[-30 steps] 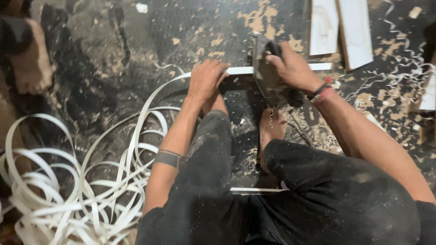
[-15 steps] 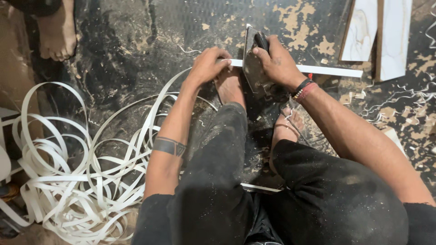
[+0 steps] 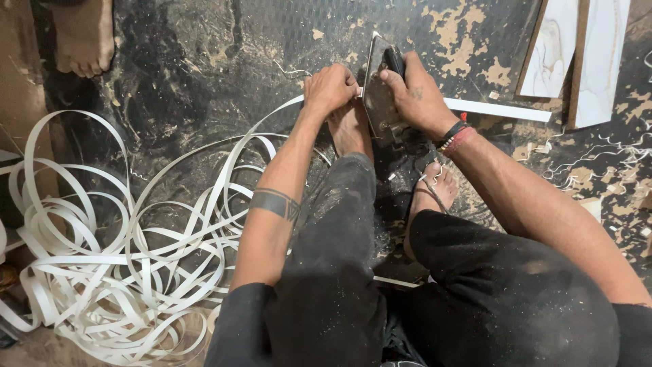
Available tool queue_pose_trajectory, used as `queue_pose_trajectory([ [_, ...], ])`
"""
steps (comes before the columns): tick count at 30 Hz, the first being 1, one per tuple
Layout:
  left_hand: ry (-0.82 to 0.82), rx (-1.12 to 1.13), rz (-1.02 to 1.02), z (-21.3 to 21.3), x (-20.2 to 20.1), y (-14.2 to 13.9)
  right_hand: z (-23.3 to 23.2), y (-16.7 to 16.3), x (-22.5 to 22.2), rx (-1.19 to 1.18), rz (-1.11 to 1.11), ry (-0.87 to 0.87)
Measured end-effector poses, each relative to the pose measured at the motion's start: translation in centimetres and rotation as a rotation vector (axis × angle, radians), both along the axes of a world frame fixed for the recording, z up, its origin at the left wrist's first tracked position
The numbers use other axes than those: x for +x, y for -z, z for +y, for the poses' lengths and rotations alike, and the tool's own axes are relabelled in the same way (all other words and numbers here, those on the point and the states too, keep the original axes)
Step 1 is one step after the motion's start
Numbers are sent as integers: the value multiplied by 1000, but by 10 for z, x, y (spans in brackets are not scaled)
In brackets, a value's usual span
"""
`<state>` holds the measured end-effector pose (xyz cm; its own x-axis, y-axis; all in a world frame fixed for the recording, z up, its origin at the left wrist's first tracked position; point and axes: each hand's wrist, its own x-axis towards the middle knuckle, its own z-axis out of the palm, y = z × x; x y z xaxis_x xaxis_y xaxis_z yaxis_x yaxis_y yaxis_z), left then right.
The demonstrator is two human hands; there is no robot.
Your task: The person sits on the floor and applies white edge banding tape to the edges of melamine boards, pressing it with a hand iron, then trims the excess banding with a utility knife and sets finished boards aside with a stack of completed pieces.
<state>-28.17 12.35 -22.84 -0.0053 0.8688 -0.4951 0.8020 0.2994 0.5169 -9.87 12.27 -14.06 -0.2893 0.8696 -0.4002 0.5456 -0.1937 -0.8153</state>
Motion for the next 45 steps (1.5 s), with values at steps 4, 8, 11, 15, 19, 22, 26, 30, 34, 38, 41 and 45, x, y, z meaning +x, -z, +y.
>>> queue_pose_trajectory([
  [4, -45, -32, -25, -3, 0, -3, 0, -6, -3, 47, -20, -5],
  [8, -73, -31, -58, -1, -4, -10, -2, -9, -5, 64, -42, -1],
  [11, -75, -37, -108, 0, -8, -15, -2, -7, -6, -31, -39, 37],
  [15, -82, 40, -186, -11, -8, -12, 1, -2, -5, 196, -110, -45],
  [19, -41, 204, -43, -35, -24, 3, 3, -2, -5, 204, -73, -46],
  [22, -294, 281, -8, -61, -45, 14, 2, -4, -5, 129, -81, -27],
  [26, -376, 324, 190, -86, -64, 19, 2, -7, -6, 11, -104, 18],
  [30, -250, 524, 137, -86, -54, 15, 2, -6, -5, 157, -72, -53],
  [34, -168, 536, -131, -80, -24, 10, 2, -2, -2, 134, -66, -53],
  [38, -156, 513, -247, -66, -6, 7, 2, 0, 0, 164, 2, -59],
  [41, -123, 483, -245, -61, -1, 5, 1, 0, 5, 143, 19, -51],
  [45, 78, 604, -271, -58, -1, 0, -2, -4, 24, 63, -59, 6],
])
